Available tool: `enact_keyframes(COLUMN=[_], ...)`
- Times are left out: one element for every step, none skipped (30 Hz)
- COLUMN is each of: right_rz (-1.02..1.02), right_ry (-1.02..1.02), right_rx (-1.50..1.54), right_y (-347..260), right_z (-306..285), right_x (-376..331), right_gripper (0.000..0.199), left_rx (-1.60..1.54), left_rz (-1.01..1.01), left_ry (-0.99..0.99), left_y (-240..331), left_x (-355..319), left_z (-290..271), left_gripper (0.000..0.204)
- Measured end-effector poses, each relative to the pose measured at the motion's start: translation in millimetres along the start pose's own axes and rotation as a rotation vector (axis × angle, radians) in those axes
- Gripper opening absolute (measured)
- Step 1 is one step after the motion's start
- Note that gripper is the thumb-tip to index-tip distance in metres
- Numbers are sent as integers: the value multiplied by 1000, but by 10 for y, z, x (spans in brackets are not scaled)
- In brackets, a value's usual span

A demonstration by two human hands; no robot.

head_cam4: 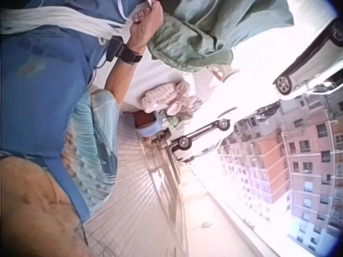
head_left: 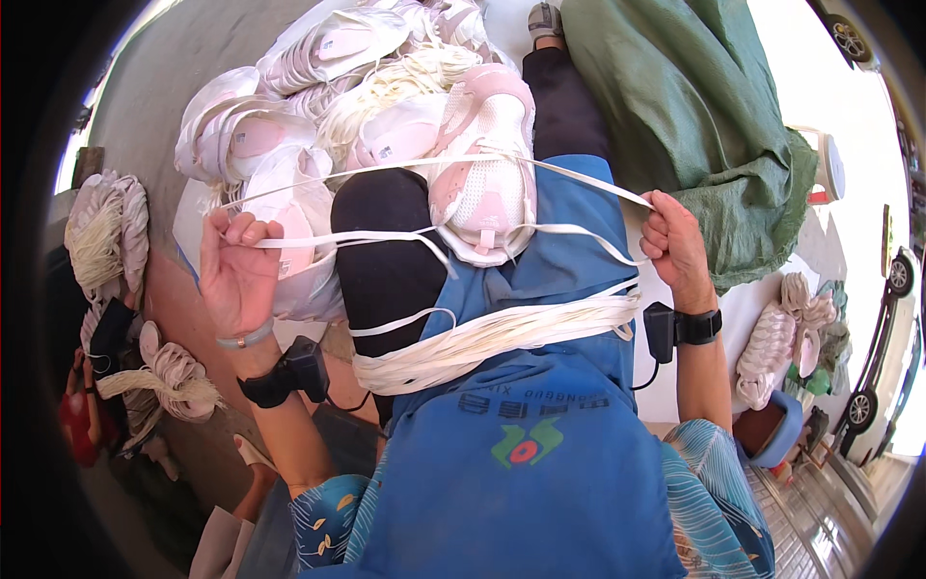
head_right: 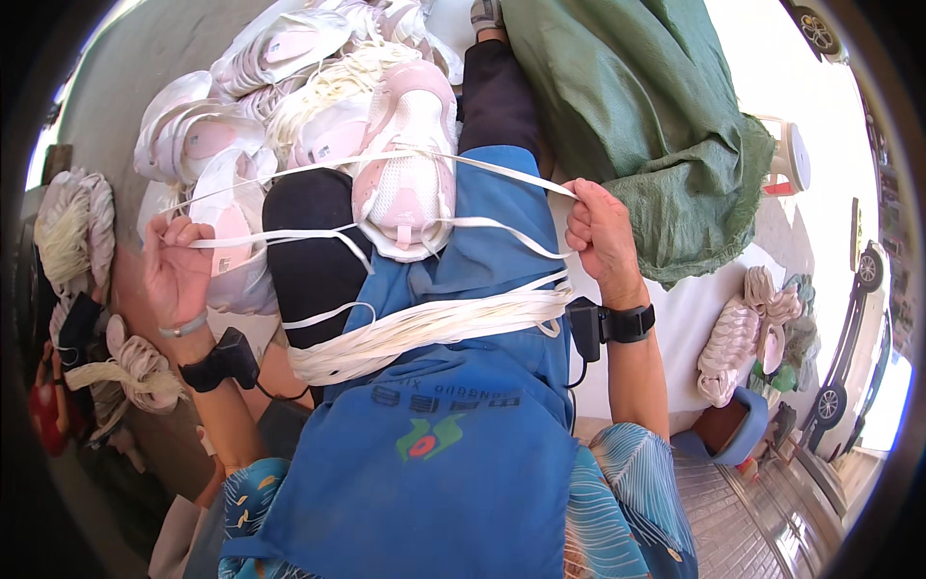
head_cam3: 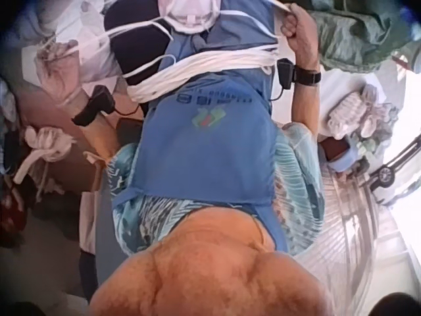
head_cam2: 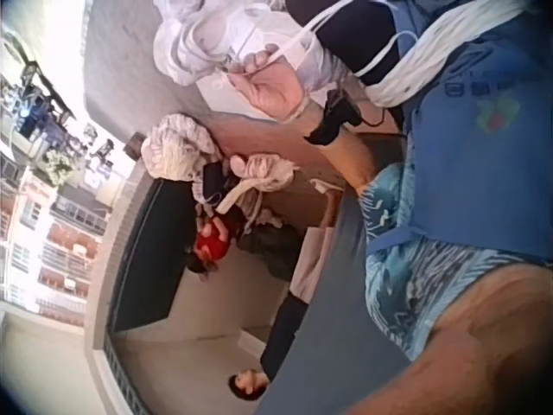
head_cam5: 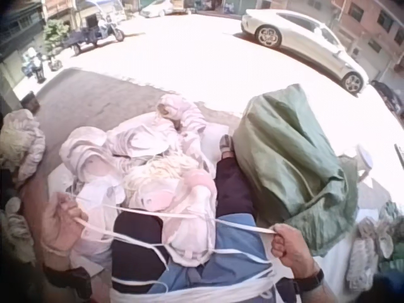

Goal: The person is threading laces through the eyelets of shoe uppers and tying them together.

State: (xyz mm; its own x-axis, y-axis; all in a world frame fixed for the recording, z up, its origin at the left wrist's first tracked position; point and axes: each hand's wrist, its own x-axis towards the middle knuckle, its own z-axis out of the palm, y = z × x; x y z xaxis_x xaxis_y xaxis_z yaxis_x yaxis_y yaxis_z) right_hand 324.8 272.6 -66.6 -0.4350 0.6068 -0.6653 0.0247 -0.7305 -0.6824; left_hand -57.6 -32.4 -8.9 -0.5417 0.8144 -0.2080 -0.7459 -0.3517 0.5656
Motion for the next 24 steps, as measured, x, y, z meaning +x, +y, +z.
enact_keyframes(right_rz=[-1,-12,-23,-47,-47,-94,-134,-120,-124,-456,-794,-840,-848,-794,-732,-794,-859,-924,-990,-910,-918,-836,-744,-796], right_ry=[9,74,138,156,158,192,220,191,199,193,195,266,250,168,86,30,-54,-77,-94,-123,-132,-199,-261,-283], right_rx=[8,-51,-112,-163,-159,-238,-315,-495,-495,-918,-1345,-1444,-1435,-1271,-1108,-1110,-1089,-1202,-1322,-1410,-1406,-1543,-1681,-1638], right_y=[23,33,29,23,32,21,16,-2,43,127,144,115,27,-49,-29,13,38,77,106,147,155,143,132,135], right_z=[-38,-86,-147,-183,-226,-298,-374,-462,-523,-510,-351,-227,60,327,536,634,786,944,1067,1165,1217,1256,1261,1233], right_x=[42,77,110,138,150,154,157,188,219,308,307,243,187,137,135,173,228,265,292,323,344,370,400,412], right_gripper=[20,18,17,15,15,15,14,14,14,15,16,18,18,18,18,18,18,19,21,22,22,21,20,18], left_rx=[-13,-58,-104,-78,-64,-75,52,183,178,159,122,213,220,209,194,270,373,476,574,722,866,1025,1178,1180], left_rz=[58,76,95,132,160,149,457,759,753,520,257,695,712,496,263,206,164,97,28,-53,-135,-201,-272,-266], left_ry=[-13,-51,-91,-103,-119,-129,341,815,810,361,-78,794,799,337,-116,-86,-44,-9,22,-12,-44,-89,-138,-137], left_y=[226,440,652,995,1180,1159,1174,1179,1310,1630,1428,1152,1209,1278,1308,973,598,260,-71,-298,-475,-609,-737,-858], left_x=[-78,-169,-250,-443,-555,-506,-467,-469,-544,-735,-596,-390,-367,-389,-378,-93,96,220,335,399,454,525,605,679], left_z=[-146,-315,-487,-636,-756,-647,-365,-205,-431,-770,-429,-123,-230,-448,-571,-519,-201,99,363,566,698,785,818,797], left_gripper=[24,23,24,26,28,28,30,32,32,33,35,36,36,37,38,37,36,32,29,27,26,27,29,29])
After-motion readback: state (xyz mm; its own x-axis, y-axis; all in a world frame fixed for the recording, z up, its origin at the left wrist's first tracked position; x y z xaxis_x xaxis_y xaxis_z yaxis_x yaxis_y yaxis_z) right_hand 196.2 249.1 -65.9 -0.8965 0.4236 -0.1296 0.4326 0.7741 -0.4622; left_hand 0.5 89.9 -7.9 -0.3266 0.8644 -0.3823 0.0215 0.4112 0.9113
